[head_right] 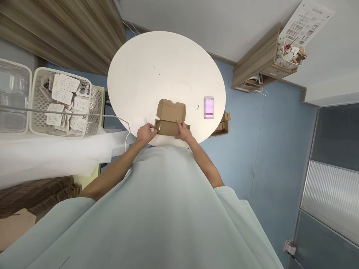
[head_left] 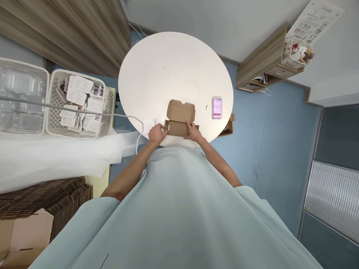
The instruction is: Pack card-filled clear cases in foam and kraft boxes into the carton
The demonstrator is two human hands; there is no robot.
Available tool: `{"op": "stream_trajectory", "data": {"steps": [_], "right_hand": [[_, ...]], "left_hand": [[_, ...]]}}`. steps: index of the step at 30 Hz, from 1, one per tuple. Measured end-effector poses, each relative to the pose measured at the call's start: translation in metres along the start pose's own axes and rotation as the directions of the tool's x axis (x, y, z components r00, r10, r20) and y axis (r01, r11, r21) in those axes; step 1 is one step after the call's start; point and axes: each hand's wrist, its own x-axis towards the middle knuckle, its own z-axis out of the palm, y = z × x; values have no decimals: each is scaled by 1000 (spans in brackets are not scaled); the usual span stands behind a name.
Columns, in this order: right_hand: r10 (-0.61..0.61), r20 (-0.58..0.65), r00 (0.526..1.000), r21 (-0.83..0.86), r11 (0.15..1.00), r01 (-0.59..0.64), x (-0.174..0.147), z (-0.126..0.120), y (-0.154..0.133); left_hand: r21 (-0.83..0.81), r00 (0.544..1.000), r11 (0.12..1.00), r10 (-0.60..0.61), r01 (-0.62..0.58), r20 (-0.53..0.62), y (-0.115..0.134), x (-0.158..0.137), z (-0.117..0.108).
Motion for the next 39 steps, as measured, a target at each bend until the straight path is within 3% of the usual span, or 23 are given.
{"op": "stream_trajectory", "data": {"steps": [12,22,28,39], "right_hand": [[-22,-20,1000,35,999,23,4,8,8],[-28,-17,999,12,1000,28,4,9,5],[-28,3,1000,-23,999,28,1,7,2],[-8,-10,1000,8,1000,8,0,5,-3]], "left_hand": [[-30,998,997,65,-65,-3,20,-7,12],[144,994,989,-49,34,97,27,4,5],[256,991,966,-54,22,119,33,4,4],[308,995,951,-11,-21,103,37,3,7]]}}
